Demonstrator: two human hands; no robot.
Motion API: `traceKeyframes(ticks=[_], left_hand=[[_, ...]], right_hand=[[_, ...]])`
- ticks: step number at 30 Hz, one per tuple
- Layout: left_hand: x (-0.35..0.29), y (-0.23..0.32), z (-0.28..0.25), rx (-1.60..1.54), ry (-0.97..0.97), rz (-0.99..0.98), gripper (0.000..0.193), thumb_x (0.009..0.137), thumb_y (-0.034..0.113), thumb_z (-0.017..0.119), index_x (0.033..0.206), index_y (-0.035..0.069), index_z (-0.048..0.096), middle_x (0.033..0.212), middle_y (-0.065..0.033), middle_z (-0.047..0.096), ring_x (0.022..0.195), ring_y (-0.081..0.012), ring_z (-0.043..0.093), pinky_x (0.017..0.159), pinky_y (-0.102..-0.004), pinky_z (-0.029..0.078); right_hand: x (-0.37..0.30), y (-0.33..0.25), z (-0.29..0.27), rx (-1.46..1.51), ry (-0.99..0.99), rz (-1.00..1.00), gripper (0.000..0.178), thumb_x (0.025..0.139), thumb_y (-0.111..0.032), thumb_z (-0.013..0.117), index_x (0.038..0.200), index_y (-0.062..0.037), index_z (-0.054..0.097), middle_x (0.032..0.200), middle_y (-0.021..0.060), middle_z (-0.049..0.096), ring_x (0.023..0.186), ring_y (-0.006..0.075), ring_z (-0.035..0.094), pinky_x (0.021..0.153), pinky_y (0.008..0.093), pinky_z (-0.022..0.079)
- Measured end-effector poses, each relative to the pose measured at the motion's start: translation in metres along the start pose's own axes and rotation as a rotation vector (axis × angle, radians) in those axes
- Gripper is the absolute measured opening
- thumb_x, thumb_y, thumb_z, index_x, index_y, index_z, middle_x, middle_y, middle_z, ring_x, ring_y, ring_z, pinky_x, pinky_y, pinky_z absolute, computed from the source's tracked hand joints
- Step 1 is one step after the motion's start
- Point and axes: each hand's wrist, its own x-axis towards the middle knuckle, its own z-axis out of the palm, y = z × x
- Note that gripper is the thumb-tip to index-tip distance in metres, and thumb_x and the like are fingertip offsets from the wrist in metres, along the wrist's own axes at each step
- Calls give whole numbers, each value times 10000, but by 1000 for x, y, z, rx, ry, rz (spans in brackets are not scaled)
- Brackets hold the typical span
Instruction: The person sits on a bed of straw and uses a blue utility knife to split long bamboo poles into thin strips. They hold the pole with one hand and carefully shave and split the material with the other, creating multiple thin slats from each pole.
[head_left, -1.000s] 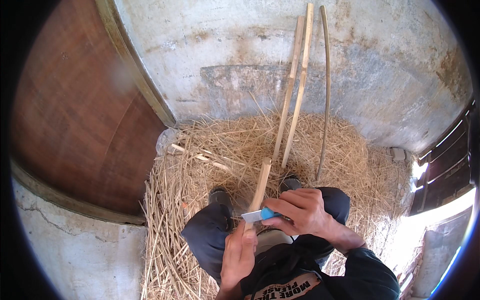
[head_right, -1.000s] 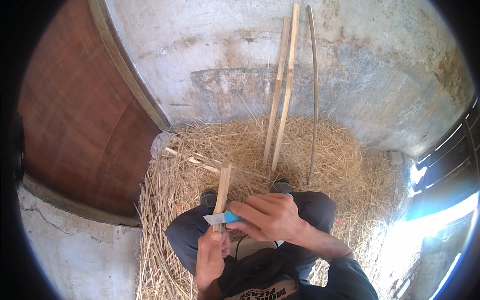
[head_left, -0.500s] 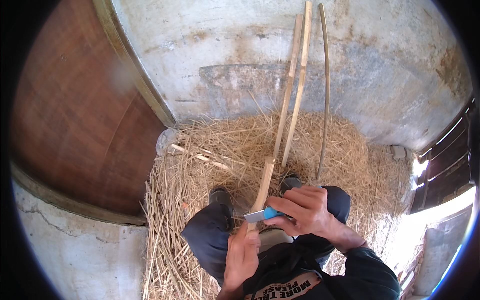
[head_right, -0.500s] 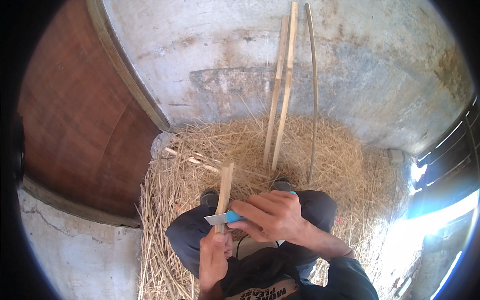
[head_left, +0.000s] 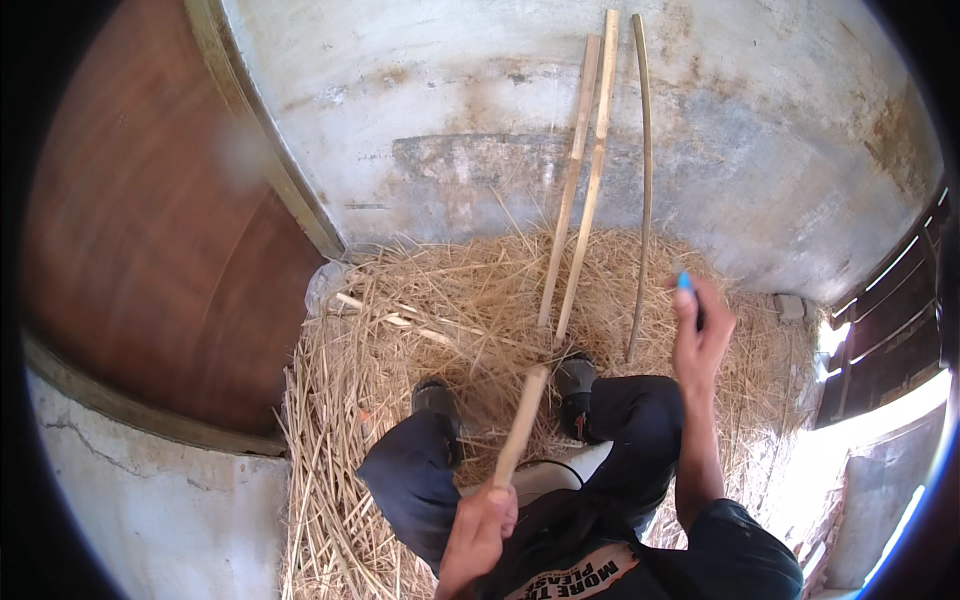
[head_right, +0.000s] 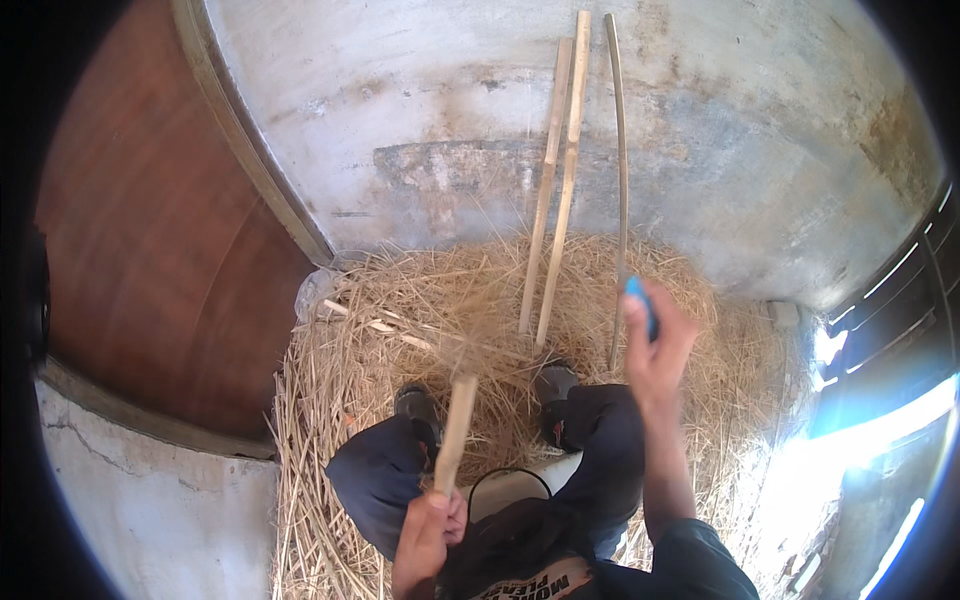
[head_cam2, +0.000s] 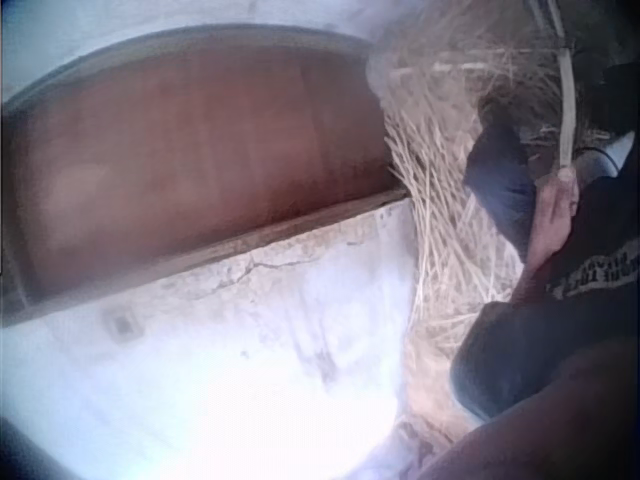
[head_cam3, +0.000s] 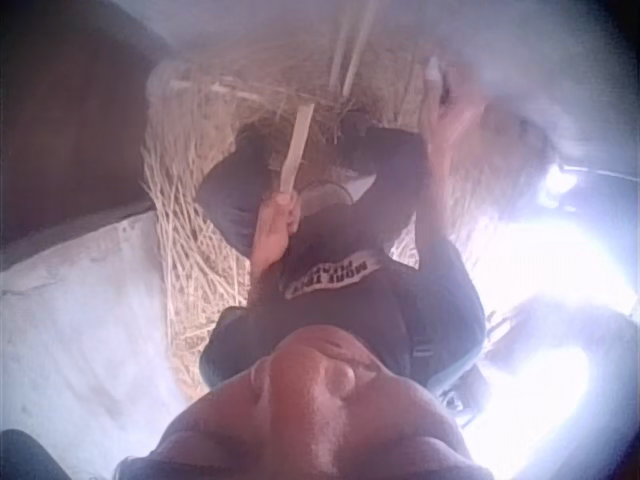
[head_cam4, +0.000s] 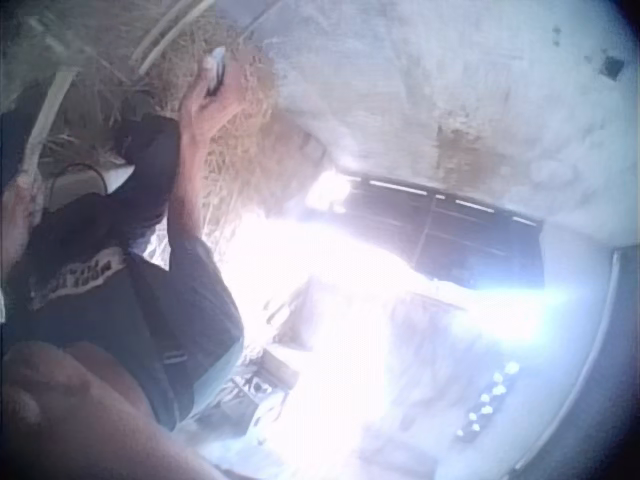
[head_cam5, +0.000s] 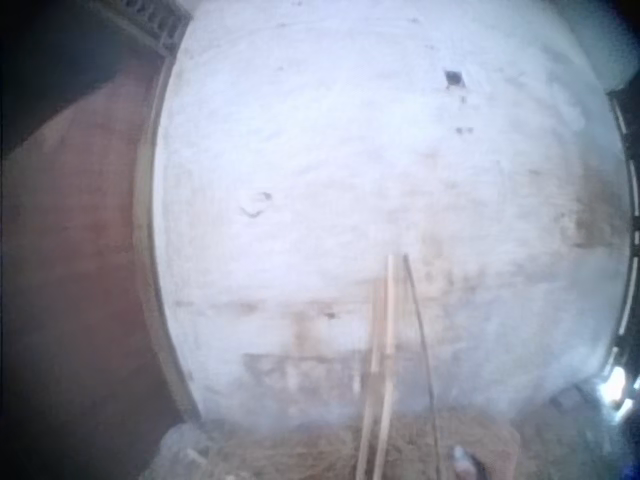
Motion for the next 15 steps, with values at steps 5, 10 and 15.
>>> traceKeyframes(ticks=[5, 10, 15], left_hand=[[13, 17, -4, -58, -27, 47, 567, 1158, 538, 404, 979, 14, 527, 740, -17, 464, 623, -85, 385, 536, -270, 322], [19, 23, 2, 45, -17, 111, 479, 1178, 428, 400, 997, 6, 534, 729, -27, 487, 614, -107, 443, 538, -297, 367], [22, 31, 6, 181, 22, 219, 372, 1171, 318, 421, 1038, -3, 553, 687, -74, 510, 577, -187, 505, 555, -352, 406]], right_hand=[[-42, -38, 13, 195, -296, -246, 333, 970, -346, 763, 1052, -24, 776, 790, 86, 717, 619, 181, 657, 568, 331, 506], [-43, -63, 22, 234, -430, -497, 350, 833, -367, 883, 1036, -99, 789, 735, 4, 669, 535, 206, 613, 500, 323, 478], [-41, -73, 23, 216, -474, -547, 382, 805, -401, 887, 1041, -117, 790, 679, -11, 589, 513, 181, 580, 478, 327, 433]])
